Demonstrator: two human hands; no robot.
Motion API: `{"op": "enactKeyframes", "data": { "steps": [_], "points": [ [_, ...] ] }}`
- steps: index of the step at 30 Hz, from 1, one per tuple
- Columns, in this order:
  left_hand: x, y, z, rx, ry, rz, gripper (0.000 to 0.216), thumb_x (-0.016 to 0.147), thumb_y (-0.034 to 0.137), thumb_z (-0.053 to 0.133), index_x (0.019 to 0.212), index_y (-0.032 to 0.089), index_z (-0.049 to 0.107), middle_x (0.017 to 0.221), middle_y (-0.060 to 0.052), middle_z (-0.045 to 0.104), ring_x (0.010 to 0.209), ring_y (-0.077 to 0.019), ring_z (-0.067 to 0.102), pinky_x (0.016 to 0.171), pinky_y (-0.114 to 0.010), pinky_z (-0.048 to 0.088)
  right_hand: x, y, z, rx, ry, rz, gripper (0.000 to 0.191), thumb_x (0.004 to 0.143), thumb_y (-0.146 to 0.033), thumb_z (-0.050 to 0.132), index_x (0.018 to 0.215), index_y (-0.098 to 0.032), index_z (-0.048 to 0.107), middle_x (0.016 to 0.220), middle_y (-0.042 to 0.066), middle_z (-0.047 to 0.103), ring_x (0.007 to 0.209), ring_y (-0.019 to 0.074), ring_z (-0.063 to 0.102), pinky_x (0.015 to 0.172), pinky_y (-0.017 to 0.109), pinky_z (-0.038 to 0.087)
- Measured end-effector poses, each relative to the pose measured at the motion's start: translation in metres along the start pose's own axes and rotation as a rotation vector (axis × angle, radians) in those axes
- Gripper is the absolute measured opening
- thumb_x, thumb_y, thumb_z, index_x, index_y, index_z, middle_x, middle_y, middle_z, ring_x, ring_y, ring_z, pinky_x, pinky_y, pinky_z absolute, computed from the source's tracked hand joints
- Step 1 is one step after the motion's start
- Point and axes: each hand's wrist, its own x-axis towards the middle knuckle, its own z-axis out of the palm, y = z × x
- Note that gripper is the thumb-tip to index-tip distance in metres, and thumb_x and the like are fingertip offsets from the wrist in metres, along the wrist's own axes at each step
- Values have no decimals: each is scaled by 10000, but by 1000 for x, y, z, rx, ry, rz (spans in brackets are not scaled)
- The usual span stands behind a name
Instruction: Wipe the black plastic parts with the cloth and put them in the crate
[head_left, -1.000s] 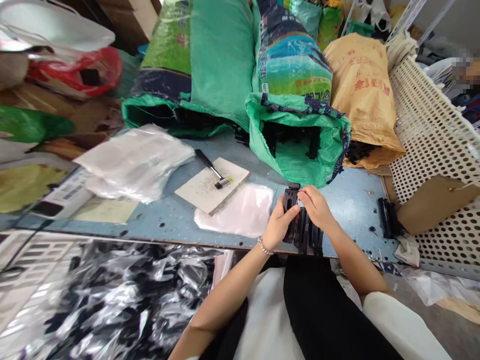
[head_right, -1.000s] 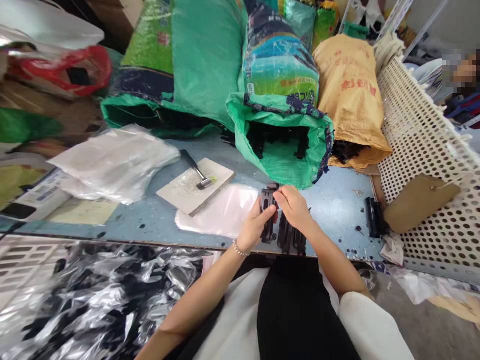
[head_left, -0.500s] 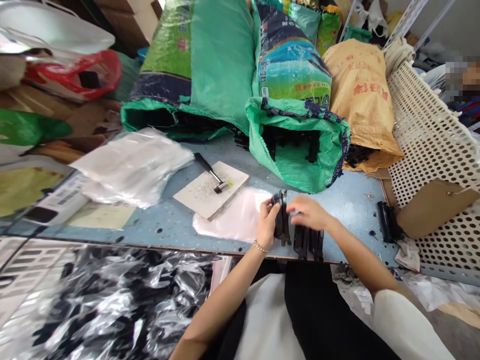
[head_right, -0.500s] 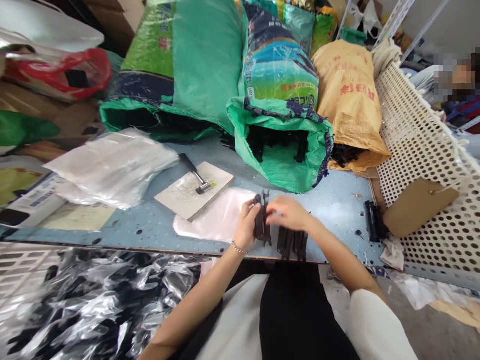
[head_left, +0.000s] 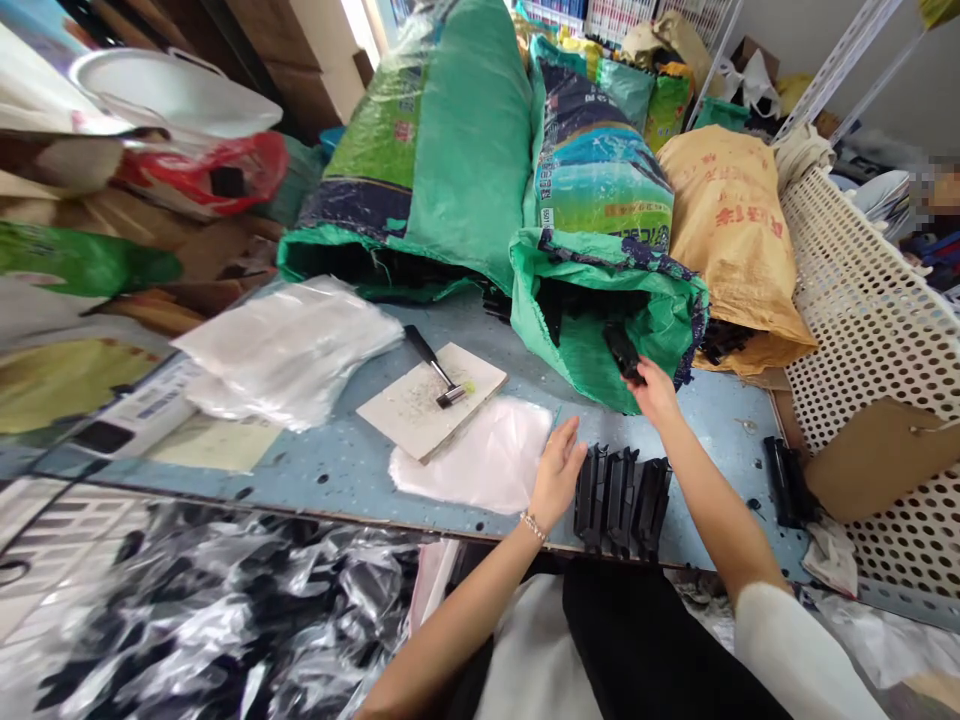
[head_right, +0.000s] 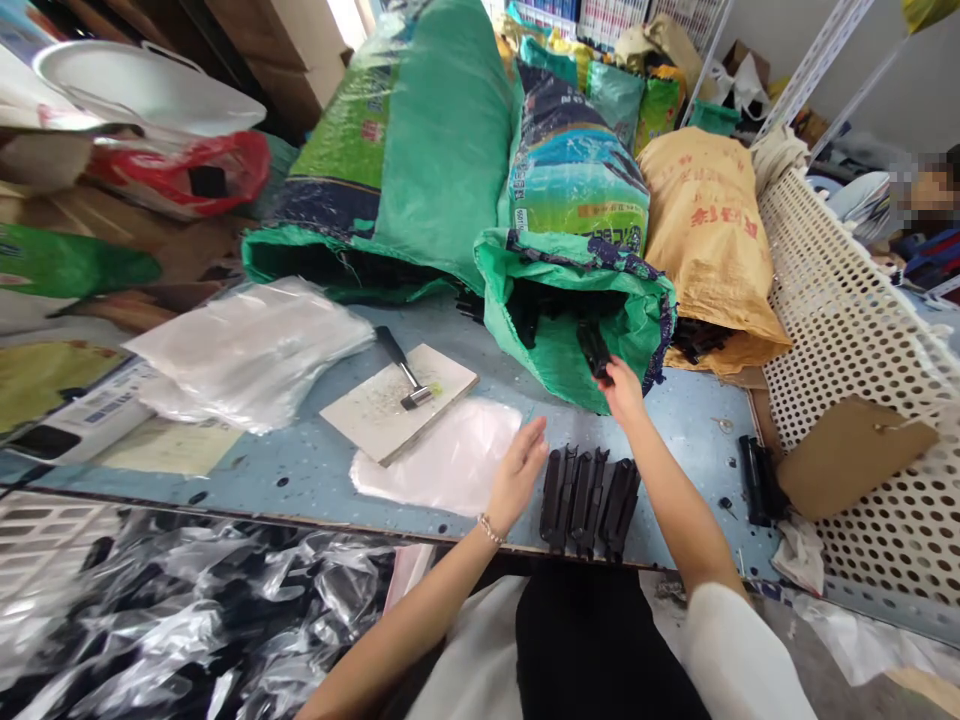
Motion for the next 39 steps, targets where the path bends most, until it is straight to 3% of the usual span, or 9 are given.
{"op": "enactKeyframes", "data": {
  "steps": [3,5,10,13,18,27,32,36,39],
  "points": [
    [19,33,13,-433,-17,-123,682,836,670,685,1371,272,538,1370,-110,636,1273,-255,618,1121,-439,464,-83,30,-11,424,-298,98,268,901,-360,553,1124,-231,626,1016,60,704,815,200,683,658,321,551],
    [21,51,21,-574,-62,-186,697,780,698,725,1292,252,567,1167,-77,706,1064,-225,696,967,-387,552,-125,41,-19,457,-399,34,257,932,-444,569,1071,-247,655,969,47,689,814,205,648,699,346,542],
    [-13,72,26,-392,-161,-248,482,767,596,784,938,186,595,759,29,615,595,-90,565,567,-218,484,-137,23,-39,-164,-53,-700,361,1030,-543,415,976,-250,620,985,64,625,996,252,556,950,447,437],
    [-32,75,28,-284,-221,-295,505,790,653,721,901,183,572,663,37,580,530,-100,526,497,-228,439,-117,2,-36,-418,-23,-1000,355,1038,-516,400,949,-240,606,959,74,629,964,261,534,924,455,399],
    [-30,78,19,-193,-58,-246,521,778,673,712,912,187,579,644,31,577,523,-118,534,503,-250,445,-123,-13,-16,-429,-123,-871,375,1083,-407,308,910,-239,595,881,58,623,888,240,535,826,398,403],
    [-21,69,-19,-152,59,-298,623,789,682,699,1098,147,617,893,-45,673,695,-138,649,650,-261,547,-207,41,1,-689,-310,-980,212,1006,-392,568,912,-226,658,913,65,644,957,254,514,952,441,361],
    [-21,15,-31,77,130,-139,668,819,494,737,1353,209,453,1215,-98,637,1050,-238,688,969,-428,561,-150,26,-3,-572,-424,-859,185,1037,-389,526,1020,-262,660,1041,49,682,1047,237,559,990,415,403],
    [-26,-27,-19,402,80,34,490,942,386,563,1380,173,513,1454,-179,523,1418,-306,468,1232,-542,324,-38,-8,31,-548,-163,-683,290,1066,-279,400,1210,-181,631,1226,140,639,1203,257,551,1075,416,403],
    [-33,-44,-1,542,35,171,539,975,263,472,1508,205,416,1607,-174,359,1541,-301,297,1271,-569,248,43,-40,68,-615,103,-518,452,998,-170,479,1446,-116,492,1543,230,400,1410,338,398,1140,483,352]
  ]
}}
